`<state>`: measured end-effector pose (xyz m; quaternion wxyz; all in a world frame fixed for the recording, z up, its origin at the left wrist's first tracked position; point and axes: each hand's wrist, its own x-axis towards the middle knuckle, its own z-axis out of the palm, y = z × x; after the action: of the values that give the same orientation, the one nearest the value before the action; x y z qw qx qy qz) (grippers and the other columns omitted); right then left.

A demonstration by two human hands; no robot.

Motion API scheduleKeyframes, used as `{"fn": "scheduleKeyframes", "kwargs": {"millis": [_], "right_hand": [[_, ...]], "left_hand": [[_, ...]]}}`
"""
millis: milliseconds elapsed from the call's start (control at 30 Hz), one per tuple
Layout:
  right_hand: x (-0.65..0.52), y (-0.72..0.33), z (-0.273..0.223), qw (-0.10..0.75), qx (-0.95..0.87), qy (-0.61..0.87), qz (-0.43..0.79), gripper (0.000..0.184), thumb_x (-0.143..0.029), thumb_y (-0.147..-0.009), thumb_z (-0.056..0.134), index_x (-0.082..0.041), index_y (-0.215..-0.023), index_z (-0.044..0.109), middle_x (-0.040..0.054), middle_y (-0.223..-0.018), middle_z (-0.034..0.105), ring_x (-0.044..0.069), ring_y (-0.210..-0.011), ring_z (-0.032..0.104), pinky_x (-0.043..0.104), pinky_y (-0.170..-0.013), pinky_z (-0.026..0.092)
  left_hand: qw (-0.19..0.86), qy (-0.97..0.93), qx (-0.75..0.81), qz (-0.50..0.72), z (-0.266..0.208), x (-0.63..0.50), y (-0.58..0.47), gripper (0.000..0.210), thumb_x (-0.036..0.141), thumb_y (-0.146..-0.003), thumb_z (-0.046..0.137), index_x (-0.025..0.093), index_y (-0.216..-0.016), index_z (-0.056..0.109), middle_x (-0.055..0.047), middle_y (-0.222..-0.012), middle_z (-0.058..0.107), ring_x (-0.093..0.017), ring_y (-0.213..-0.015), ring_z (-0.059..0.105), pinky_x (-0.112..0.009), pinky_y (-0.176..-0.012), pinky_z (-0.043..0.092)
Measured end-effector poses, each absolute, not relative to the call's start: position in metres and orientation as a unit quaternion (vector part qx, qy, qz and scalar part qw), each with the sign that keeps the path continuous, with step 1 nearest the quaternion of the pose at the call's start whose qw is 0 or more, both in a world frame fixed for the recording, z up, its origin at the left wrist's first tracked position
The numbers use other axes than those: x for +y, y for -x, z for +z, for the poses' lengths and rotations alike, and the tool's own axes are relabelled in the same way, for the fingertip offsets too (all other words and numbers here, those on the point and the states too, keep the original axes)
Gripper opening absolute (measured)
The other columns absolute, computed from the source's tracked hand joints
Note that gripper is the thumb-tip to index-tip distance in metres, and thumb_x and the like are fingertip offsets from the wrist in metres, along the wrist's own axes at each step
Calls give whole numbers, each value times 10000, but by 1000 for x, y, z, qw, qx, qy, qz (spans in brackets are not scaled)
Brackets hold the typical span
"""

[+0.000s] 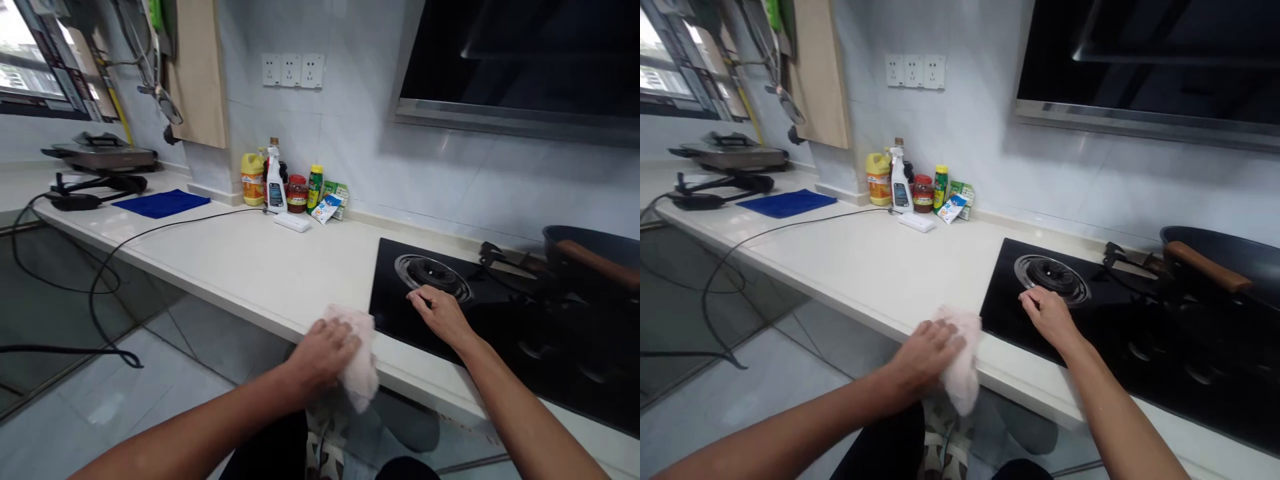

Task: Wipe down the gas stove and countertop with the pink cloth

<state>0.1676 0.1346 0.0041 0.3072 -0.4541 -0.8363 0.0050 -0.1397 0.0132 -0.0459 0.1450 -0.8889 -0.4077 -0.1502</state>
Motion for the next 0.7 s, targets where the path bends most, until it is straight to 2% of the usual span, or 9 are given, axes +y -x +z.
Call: {"fn": "scheduleKeyframes", "kwargs": {"millis": [133, 233, 367, 433, 533, 600, 700], "right_hand": [[134, -165, 7, 304, -841, 447, 4, 363, -398, -1017, 434, -233, -861, 717, 47, -894, 741, 199, -823, 672, 337, -773, 462], [134, -163, 6, 299, -849, 436, 9, 363, -396, -1021, 436, -234, -853, 714, 47, -875, 736, 199, -815, 669, 334, -758, 456], [136, -163, 2, 290, -854, 431, 14, 358, -389, -1024, 441, -234, -835, 702, 34, -859, 725, 191, -799, 664, 327, -743, 447], [137, -162, 1, 289, -854, 432, 13, 349, -390, -1023, 449, -239, -835, 701, 25, -863, 726, 189, -801, 666, 329, -757, 448], [137, -159, -2, 285, -856, 432, 13, 340, -396, -1022, 456, -244, -849, 706, 18, -876, 734, 188, -803, 671, 331, -773, 450], [138, -156, -3, 282, -860, 426, 14, 351, -399, -1026, 445, -243, -849, 705, 24, -882, 736, 191, -809, 671, 331, -771, 449], [139, -154, 1, 283, -861, 423, 9, 368, -394, -1029, 433, -232, -826, 695, 38, -858, 723, 193, -796, 659, 325, -748, 440]], "left_hand": [[134, 827, -536, -106, -34, 13, 225, 784, 335, -738, 826, 238, -1446, 505, -152, -1498, 552, -361, -1358, 510, -548, -1176, 297], [142, 782, -604, -64, -18, 13, 294, 824, 234, -731, 777, 277, -1491, 460, -134, -1571, 498, -361, -1439, 453, -581, -1217, 222], [128, 748, -649, -53, -4, 19, 351, 753, 246, -805, 649, 271, -1523, 425, -138, -1618, 438, -363, -1481, 410, -548, -1173, 334], [121, 744, -655, -49, -5, 20, 356, 767, 236, -803, 635, 236, -1535, 406, -169, -1623, 417, -379, -1491, 388, -539, -1150, 374], [127, 746, -650, -63, -15, 16, 336, 833, 313, -785, 697, 186, -1543, 376, -219, -1617, 397, -427, -1503, 342, -591, -1179, 319], [139, 758, -631, -87, -24, 11, 312, 871, 374, -771, 735, 190, -1540, 369, -222, -1613, 396, -435, -1507, 321, -603, -1196, 283], [166, 768, -609, -113, -36, 2, 270, 832, 319, -755, 751, 205, -1507, 413, -214, -1586, 435, -424, -1492, 338, -581, -1186, 291]]}}
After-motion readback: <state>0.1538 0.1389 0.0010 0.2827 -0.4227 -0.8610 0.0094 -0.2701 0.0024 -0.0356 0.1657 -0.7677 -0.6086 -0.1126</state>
